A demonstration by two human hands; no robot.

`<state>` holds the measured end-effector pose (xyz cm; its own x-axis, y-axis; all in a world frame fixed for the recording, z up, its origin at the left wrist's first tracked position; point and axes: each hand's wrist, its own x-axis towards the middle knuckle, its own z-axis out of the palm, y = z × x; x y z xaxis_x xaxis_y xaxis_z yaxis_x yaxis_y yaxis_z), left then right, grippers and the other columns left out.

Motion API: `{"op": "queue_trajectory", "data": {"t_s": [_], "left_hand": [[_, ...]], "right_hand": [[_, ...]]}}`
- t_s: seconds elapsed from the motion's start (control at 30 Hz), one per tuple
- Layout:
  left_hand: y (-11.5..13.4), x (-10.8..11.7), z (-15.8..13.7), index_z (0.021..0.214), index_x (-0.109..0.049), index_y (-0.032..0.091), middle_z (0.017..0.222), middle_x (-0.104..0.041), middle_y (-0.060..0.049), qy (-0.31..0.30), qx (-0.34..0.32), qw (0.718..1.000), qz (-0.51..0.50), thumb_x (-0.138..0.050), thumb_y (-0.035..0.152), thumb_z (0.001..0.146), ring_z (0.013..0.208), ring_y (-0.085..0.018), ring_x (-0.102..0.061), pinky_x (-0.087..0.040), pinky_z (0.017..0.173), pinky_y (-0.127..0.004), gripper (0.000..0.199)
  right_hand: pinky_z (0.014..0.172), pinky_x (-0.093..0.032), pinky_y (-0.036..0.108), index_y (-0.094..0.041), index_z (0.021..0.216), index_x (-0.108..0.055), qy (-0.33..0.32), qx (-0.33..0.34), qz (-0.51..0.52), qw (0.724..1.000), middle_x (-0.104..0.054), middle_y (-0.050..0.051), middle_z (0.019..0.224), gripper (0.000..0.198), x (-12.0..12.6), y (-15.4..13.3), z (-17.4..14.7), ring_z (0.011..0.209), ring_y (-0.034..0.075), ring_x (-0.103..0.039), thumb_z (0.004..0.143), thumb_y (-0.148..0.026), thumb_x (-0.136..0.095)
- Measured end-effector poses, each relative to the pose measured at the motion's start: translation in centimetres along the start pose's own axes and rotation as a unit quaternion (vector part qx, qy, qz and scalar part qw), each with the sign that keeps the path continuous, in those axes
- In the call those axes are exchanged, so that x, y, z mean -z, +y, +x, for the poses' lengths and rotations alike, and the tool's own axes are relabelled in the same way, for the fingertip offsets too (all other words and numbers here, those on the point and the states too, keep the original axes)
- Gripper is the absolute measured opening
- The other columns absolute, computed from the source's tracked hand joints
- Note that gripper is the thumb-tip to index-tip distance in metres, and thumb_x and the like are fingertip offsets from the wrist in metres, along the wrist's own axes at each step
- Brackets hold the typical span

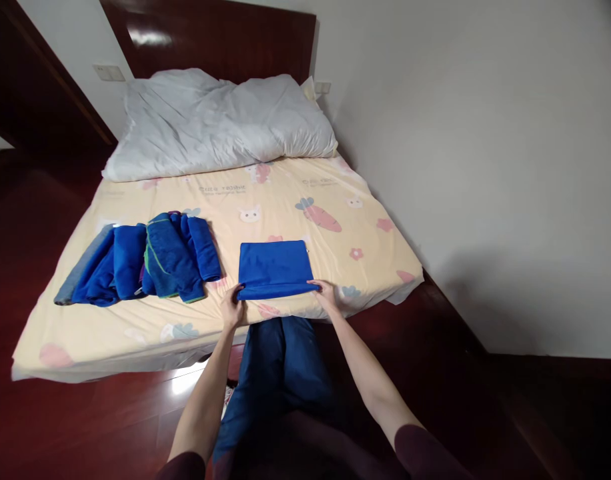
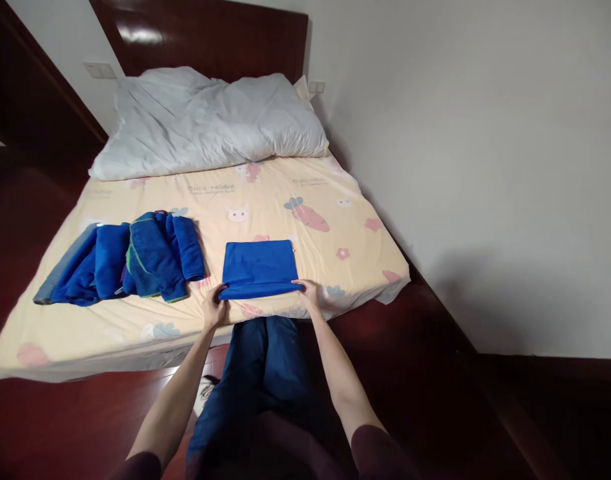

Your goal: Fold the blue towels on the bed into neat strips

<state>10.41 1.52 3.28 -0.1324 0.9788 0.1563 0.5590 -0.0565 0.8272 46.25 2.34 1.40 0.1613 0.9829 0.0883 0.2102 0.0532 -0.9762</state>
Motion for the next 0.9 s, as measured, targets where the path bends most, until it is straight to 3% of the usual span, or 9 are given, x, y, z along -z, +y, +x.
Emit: {"op": "queue_trajectory", "data": {"t_s": [0.13, 0.23, 0.3, 0.53, 0.9], "left_hand": [[0.0, -0.2, 0.2, 0.117, -0.064, 0.018, 0.115, -0.070, -0.012, 0.016, -0.006, 1.000, 0.010, -0.048, 0.034, 0.090, 0.116, -0.025, -0.062, -0.048, 0.103, -0.038, 0.036], [-0.2, -0.3, 0.4, 0.099, -0.068, 0.019, 0.104, -0.071, -0.011, 0.022, 0.015, 0.999, 0.021, -0.048, 0.044, 0.092, 0.109, -0.025, -0.063, -0.049, 0.100, -0.037, 0.033], [-0.4, -0.4, 0.5, 0.097, -0.068, 0.019, 0.104, -0.071, -0.011, 0.028, 0.031, 0.999, 0.017, -0.047, 0.048, 0.093, 0.108, -0.025, -0.063, -0.049, 0.100, -0.036, 0.036], [-0.7, -0.5, 0.6, 0.103, -0.068, 0.018, 0.108, -0.070, -0.011, 0.036, 0.071, 0.997, -0.016, -0.050, 0.051, 0.091, 0.109, -0.025, -0.064, -0.049, 0.102, -0.036, 0.040], [0.4, -0.4, 0.5, 0.098, -0.068, 0.017, 0.104, -0.070, -0.011, 0.063, 0.101, 0.992, -0.031, -0.053, 0.051, 0.088, 0.101, -0.024, -0.065, -0.052, 0.095, -0.036, 0.038]], "right_hand": [[0.085, -0.060, 0.039, -0.017, 0.096, -0.075, 0.046, -0.049, 0.024, 0.997, -0.077, 0.011, 0.104, 0.031, -0.2, 0.7, 0.1, 0.095, 0.027, -0.073, 0.068, -0.030, -0.068], [0.077, -0.061, 0.036, -0.015, 0.099, -0.073, 0.071, -0.092, 0.061, 0.991, -0.077, 0.011, 0.098, 0.039, -0.3, 1.0, 0.0, 0.088, 0.026, -0.074, 0.069, -0.041, -0.074], [0.074, -0.062, 0.036, -0.015, 0.099, -0.073, 0.070, -0.107, 0.082, 0.988, -0.078, 0.011, 0.097, 0.044, -0.3, 1.1, -0.1, 0.086, 0.025, -0.074, 0.069, -0.047, -0.076], [0.088, -0.062, 0.042, -0.015, 0.100, -0.076, 0.134, -0.093, 0.067, 0.984, -0.078, 0.013, 0.105, 0.051, -0.1, 1.5, 0.2, 0.100, 0.029, -0.074, 0.066, -0.053, -0.080], [0.096, -0.058, 0.045, -0.015, 0.101, -0.075, 0.135, -0.086, 0.026, 0.987, -0.077, 0.014, 0.108, 0.046, -0.5, 1.9, 0.7, 0.103, 0.029, -0.073, 0.074, -0.052, -0.075]]}}
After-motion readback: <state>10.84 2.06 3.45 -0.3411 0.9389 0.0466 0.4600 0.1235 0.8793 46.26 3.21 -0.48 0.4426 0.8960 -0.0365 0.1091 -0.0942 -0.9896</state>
